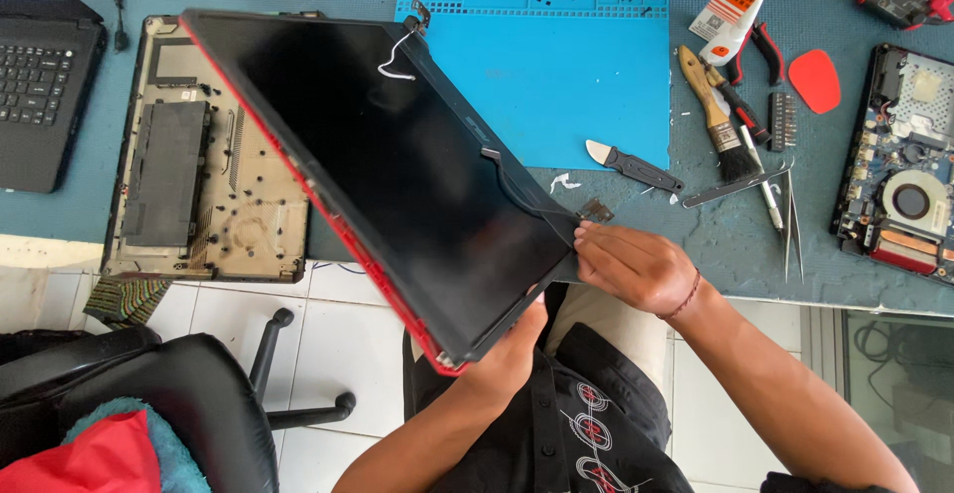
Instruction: The person uses a white plastic prying tool to separate the back cover of a black laptop. They work along the edges and corners of the device, carefully lifting the casing to release the internal clips and disconnect the attached cables.
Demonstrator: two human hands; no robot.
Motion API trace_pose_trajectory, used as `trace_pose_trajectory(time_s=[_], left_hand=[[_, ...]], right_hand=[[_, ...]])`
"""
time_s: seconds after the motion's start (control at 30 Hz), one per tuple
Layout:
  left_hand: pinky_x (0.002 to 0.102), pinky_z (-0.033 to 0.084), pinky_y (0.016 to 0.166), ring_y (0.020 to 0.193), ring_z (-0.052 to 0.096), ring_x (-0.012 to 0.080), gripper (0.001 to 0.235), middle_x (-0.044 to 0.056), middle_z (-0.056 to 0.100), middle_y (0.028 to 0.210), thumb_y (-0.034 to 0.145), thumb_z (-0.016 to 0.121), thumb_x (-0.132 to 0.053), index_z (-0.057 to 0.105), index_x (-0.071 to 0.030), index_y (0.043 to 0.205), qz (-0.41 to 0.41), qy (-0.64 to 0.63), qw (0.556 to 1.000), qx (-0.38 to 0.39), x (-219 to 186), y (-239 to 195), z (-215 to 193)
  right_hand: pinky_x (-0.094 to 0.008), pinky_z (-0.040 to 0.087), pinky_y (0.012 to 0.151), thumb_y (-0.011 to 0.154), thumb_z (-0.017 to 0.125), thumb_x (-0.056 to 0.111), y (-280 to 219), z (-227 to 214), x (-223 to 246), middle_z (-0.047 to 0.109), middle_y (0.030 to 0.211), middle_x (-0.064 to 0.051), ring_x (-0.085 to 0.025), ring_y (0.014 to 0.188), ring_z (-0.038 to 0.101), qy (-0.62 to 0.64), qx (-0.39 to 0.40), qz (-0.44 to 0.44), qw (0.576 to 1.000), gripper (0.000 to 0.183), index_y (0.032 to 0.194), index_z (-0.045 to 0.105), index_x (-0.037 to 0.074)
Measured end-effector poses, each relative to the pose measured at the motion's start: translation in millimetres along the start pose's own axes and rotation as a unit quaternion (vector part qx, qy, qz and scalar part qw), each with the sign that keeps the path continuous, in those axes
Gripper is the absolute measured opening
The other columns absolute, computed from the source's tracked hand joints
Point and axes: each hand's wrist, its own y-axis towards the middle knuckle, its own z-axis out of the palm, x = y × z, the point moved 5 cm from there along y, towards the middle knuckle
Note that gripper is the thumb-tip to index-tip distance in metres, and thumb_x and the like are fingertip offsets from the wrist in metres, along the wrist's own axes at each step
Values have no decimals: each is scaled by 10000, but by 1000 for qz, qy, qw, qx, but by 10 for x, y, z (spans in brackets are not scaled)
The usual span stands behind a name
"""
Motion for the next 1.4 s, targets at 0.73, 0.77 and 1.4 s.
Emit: trace_pose_trajectory(time_s=[0.73, 0.77, 1.4], left_hand=[[334, 527, 867, 801, 591, 94, 210, -55, 606, 767, 717, 685, -19, 509, -134, 730, -113, -25, 981, -155, 435, -229, -589], [308, 533, 851, 817, 611, 102, 180, -36, 635, 794, 710, 694, 0, 563, -120, 741, -133, -42, 976, -169, 497, -278, -627], [330, 527, 851, 830, 618, 132, 333, 26, 651, 814, 656, 600, 152, 580, -47, 923, -215, -146, 944, -204, 821, -506, -827]], right_hand=[[-358, 626, 758, 752, 705, -74, -867, 580, -86, 712, 773, -208, -300, 758, 736, 509, -105, 643, 562, 170, 912, 662, -40], [-361, 628, 757, 763, 695, -78, -853, 589, -67, 712, 793, -229, -310, 766, 736, 527, -123, 629, 559, 176, 925, 668, -14], [-459, 626, 806, 879, 562, -52, -604, 638, 13, 517, 992, -89, -245, 824, 641, 581, -117, 538, 600, 271, 1115, 478, 49]])
